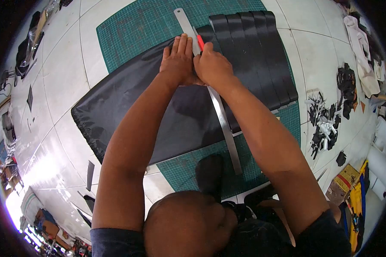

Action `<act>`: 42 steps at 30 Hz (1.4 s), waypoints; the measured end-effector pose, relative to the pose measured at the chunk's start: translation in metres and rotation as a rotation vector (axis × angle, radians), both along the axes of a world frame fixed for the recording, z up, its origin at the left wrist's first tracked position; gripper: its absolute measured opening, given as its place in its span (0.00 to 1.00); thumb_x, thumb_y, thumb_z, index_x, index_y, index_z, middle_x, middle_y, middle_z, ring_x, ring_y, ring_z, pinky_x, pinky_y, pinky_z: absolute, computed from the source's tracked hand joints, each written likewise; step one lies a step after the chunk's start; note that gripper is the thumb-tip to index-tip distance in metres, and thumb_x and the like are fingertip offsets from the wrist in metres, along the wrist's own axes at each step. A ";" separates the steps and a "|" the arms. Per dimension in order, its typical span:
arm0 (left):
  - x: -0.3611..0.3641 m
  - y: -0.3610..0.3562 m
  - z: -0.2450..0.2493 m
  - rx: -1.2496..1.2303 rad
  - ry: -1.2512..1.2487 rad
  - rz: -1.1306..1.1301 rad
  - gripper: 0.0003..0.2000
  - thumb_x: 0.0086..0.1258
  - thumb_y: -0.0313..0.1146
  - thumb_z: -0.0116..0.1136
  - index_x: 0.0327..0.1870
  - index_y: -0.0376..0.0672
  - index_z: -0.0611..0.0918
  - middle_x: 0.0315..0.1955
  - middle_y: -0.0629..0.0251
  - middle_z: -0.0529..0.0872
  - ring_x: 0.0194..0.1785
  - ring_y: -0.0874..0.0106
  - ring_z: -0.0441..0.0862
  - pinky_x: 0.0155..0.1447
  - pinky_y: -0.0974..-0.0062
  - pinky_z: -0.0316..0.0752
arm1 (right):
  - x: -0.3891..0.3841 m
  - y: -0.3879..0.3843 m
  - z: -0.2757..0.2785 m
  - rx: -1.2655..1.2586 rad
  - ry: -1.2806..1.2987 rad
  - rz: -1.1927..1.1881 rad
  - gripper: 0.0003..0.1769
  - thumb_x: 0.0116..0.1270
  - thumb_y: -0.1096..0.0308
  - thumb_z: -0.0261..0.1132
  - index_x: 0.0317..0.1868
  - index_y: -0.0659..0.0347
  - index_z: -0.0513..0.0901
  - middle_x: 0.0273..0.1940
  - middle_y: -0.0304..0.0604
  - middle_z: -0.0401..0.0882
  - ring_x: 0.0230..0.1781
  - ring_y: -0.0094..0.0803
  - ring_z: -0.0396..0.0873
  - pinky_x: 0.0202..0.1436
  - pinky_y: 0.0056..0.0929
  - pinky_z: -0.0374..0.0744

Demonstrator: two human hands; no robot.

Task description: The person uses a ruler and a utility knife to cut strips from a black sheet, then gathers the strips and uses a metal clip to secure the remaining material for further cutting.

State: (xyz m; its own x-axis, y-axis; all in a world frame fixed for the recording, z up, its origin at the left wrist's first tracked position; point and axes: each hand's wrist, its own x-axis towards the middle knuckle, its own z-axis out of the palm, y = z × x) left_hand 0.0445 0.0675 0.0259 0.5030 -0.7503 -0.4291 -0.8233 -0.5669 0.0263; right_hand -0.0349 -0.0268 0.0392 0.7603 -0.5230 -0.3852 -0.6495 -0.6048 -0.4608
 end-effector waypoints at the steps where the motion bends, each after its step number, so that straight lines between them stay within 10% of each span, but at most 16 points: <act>1: 0.001 0.000 -0.002 -0.004 -0.008 -0.002 0.76 0.38 0.79 0.71 0.81 0.36 0.45 0.82 0.51 0.43 0.85 0.56 0.39 0.82 0.50 0.48 | 0.000 -0.001 -0.001 -0.004 -0.011 0.000 0.22 0.72 0.58 0.56 0.53 0.71 0.69 0.45 0.70 0.84 0.50 0.63 0.84 0.56 0.56 0.80; 13: 0.002 0.000 -0.004 -0.077 -0.044 -0.010 0.75 0.38 0.80 0.70 0.81 0.35 0.47 0.81 0.46 0.46 0.84 0.52 0.42 0.80 0.44 0.51 | -0.043 -0.007 0.028 0.201 0.206 0.061 0.26 0.73 0.58 0.58 0.62 0.68 0.65 0.54 0.69 0.81 0.57 0.63 0.81 0.63 0.58 0.76; 19: -0.004 0.002 -0.003 -0.151 -0.013 0.028 0.76 0.35 0.76 0.74 0.81 0.35 0.48 0.81 0.47 0.48 0.84 0.53 0.43 0.80 0.47 0.52 | -0.189 0.041 0.052 0.256 0.290 0.029 0.19 0.75 0.60 0.56 0.55 0.64 0.64 0.35 0.69 0.83 0.38 0.68 0.82 0.43 0.63 0.79; 31: -0.003 0.002 -0.005 -0.154 0.043 0.056 0.74 0.36 0.70 0.78 0.81 0.34 0.48 0.81 0.46 0.47 0.85 0.53 0.43 0.81 0.48 0.46 | -0.315 0.035 0.132 0.316 0.441 0.047 0.17 0.76 0.61 0.59 0.55 0.62 0.66 0.35 0.58 0.84 0.38 0.57 0.86 0.39 0.53 0.82; 36: 0.005 -0.007 0.003 -0.534 0.250 0.312 0.52 0.54 0.64 0.70 0.73 0.32 0.68 0.70 0.44 0.71 0.75 0.52 0.65 0.76 0.46 0.55 | -0.365 -0.030 0.171 0.190 0.388 0.035 0.18 0.73 0.63 0.63 0.56 0.60 0.67 0.34 0.56 0.83 0.36 0.56 0.85 0.38 0.51 0.81; 39: 0.025 -0.028 -0.007 -0.707 -0.041 0.267 0.39 0.63 0.57 0.65 0.70 0.39 0.75 0.66 0.50 0.77 0.70 0.52 0.73 0.73 0.47 0.60 | -0.418 -0.072 0.185 0.004 0.413 0.140 0.19 0.70 0.66 0.66 0.56 0.59 0.69 0.36 0.54 0.84 0.36 0.56 0.85 0.38 0.48 0.82; 42: 0.036 -0.057 -0.004 -0.417 -0.194 0.097 0.29 0.66 0.51 0.63 0.65 0.46 0.80 0.66 0.55 0.78 0.68 0.52 0.74 0.70 0.46 0.63 | -0.462 -0.107 0.206 -0.059 0.486 0.129 0.17 0.69 0.68 0.67 0.53 0.59 0.71 0.39 0.54 0.85 0.39 0.54 0.86 0.39 0.48 0.82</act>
State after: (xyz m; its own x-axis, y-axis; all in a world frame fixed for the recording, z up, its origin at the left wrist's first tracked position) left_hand 0.0803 0.0106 0.0216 0.6206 -0.7841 0.0083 -0.7791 -0.6155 0.1189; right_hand -0.4973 -0.1334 0.2457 0.5602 -0.4683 -0.6833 -0.6988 -0.7100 -0.0863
